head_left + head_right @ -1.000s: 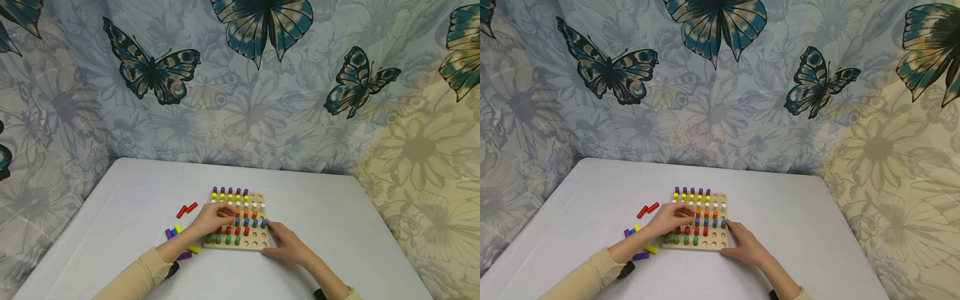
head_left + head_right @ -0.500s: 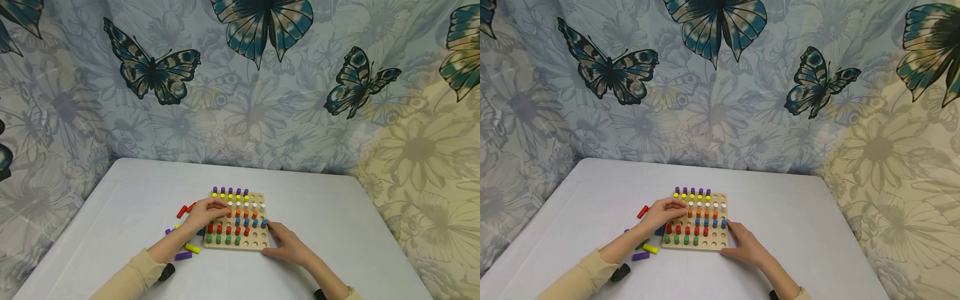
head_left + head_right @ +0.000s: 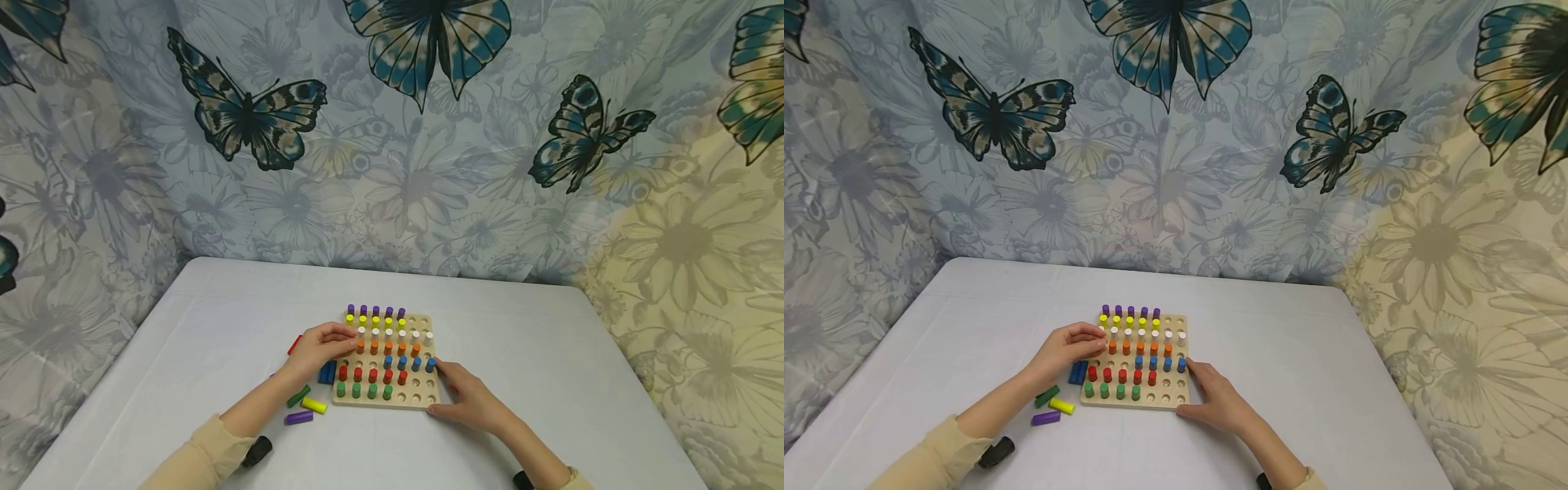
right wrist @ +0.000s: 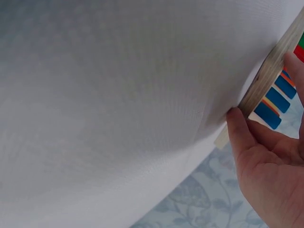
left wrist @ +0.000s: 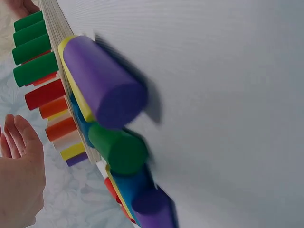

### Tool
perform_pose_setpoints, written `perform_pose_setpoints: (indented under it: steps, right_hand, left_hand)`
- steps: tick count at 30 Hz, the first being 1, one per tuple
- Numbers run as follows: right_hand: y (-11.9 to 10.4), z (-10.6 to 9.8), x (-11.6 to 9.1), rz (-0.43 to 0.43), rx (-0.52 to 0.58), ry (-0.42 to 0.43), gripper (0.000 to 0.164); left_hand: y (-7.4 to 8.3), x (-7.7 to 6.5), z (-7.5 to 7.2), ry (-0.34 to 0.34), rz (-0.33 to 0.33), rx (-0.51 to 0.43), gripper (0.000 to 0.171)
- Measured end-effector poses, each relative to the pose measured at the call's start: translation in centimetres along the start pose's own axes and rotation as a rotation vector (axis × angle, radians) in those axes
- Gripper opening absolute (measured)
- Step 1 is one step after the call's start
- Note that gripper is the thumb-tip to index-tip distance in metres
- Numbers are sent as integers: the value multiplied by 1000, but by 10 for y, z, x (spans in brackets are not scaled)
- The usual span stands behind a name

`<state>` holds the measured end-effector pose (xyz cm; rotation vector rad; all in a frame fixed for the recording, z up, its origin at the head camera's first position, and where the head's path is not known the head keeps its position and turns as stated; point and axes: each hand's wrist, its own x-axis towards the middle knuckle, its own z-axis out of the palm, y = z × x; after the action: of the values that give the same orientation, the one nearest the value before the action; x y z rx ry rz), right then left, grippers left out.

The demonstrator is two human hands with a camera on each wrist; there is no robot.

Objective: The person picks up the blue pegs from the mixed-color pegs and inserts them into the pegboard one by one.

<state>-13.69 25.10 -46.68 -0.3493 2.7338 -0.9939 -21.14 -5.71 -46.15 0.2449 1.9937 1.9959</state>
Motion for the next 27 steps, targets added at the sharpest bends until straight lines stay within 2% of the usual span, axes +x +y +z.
perform_pose_setpoints:
  steps: [13, 21, 27]
  right_hand:
    - [1, 0, 1, 19, 6, 0, 88]
    - [0, 0, 1, 21, 0, 4, 88]
    - [0, 1, 1, 10, 4, 3, 88]
  left_hand:
    - [1, -10, -20, 75, -29, 27, 30]
    - [-1, -16, -31, 105, -42, 83, 30]
    - [-4, -20, -38, 132, -62, 163, 28]
